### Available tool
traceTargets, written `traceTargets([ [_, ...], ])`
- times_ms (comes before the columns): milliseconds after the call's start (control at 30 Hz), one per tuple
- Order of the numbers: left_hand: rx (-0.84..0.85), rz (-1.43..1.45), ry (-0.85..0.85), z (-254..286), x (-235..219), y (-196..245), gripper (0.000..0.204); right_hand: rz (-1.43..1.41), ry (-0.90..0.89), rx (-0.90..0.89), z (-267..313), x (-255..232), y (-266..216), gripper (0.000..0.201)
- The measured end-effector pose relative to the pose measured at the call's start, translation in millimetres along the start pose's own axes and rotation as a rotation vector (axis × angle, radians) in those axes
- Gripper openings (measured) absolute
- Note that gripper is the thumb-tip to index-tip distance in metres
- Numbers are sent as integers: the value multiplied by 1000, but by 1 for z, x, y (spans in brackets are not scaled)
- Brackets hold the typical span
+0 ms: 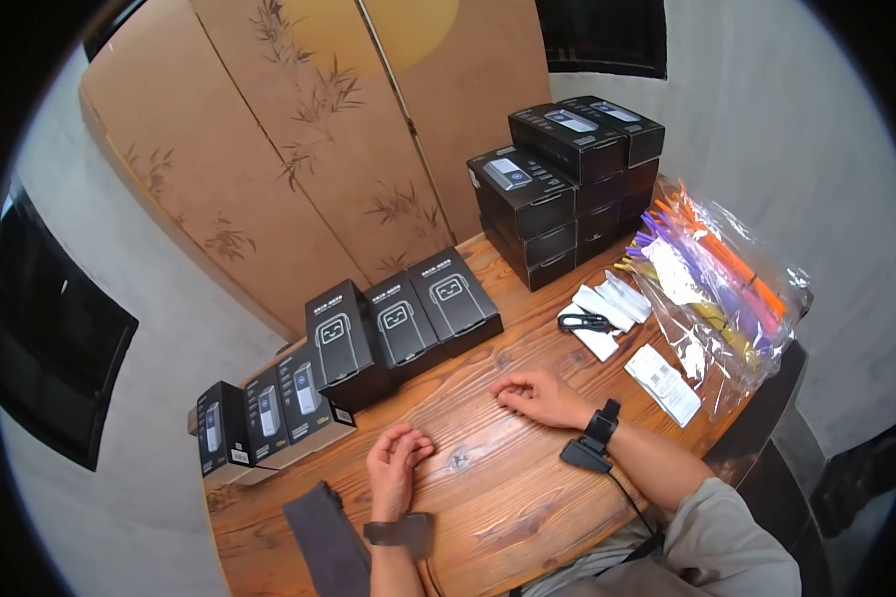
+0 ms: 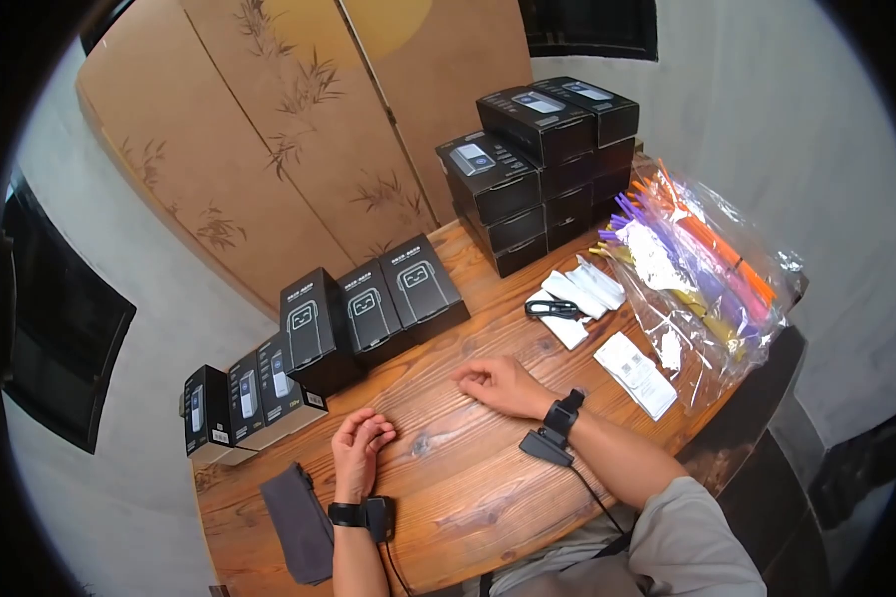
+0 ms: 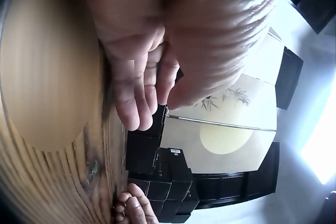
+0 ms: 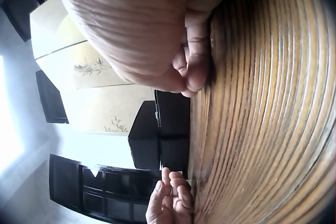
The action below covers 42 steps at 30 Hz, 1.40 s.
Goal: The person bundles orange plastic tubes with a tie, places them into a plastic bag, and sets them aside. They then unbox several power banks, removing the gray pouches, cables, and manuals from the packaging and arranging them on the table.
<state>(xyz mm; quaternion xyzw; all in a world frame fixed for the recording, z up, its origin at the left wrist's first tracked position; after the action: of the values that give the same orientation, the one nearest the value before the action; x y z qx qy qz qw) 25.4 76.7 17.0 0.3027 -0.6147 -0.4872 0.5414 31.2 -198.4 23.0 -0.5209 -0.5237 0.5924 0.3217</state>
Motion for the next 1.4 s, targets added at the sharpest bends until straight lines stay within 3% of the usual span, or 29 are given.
traceTargets([
  [333, 1, -244, -49, 6, 11, -4, 19, -154, -24, 74, 0, 6, 9, 24],
  [500, 3, -213, -51, 4, 8, -5, 19, -185, -30, 117, 1, 5, 3, 25],
  [667, 8, -223, -56, 5, 6, -5, 19, -181, -140, 203, 8, 8, -23, 26],
  [767, -1, -215, -52, 4, 5, -8, 19, -28, -88, 77, 9, -11, -53, 26],
  [833, -7, -217, -55, 4, 5, -8, 19, -121, 44, -26, 6, -36, -89, 28],
  [967, 22, -228, -65, 3, 4, -8, 19, -310, 467, -149, -8, -117, -101, 40],
  [1100, 32, -235, -67, 3, 4, -8, 18, -668, 661, -105, -21, -200, -65, 43],
  [1167, 36, -231, -68, 2, 3, -9, 18, -568, 773, -56, -27, -227, -65, 49],
  [1200, 38, -226, -69, 2, 2, -10, 18, -378, 884, -12, -30, -239, -68, 56],
  [1300, 36, -237, -70, 3, 3, -9, 19, 762, 1019, -310, -36, -243, -121, 61],
  [1400, 27, -253, -66, 3, 2, -10, 19, 996, 841, -311, -53, -239, -139, 59],
])
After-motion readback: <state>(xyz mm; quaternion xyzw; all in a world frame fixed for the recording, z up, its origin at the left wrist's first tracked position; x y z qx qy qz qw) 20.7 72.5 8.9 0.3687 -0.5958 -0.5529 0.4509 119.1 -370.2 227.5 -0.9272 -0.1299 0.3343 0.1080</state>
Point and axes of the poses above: each hand's wrist, its own z-axis away from the middle knuckle, its own x-axis out of the palm, y = z × x, the point moved 5 cm from there along -z, towards the middle knuckle, and after that the axes turned 7 degrees about -y, right-handed, at the moved point
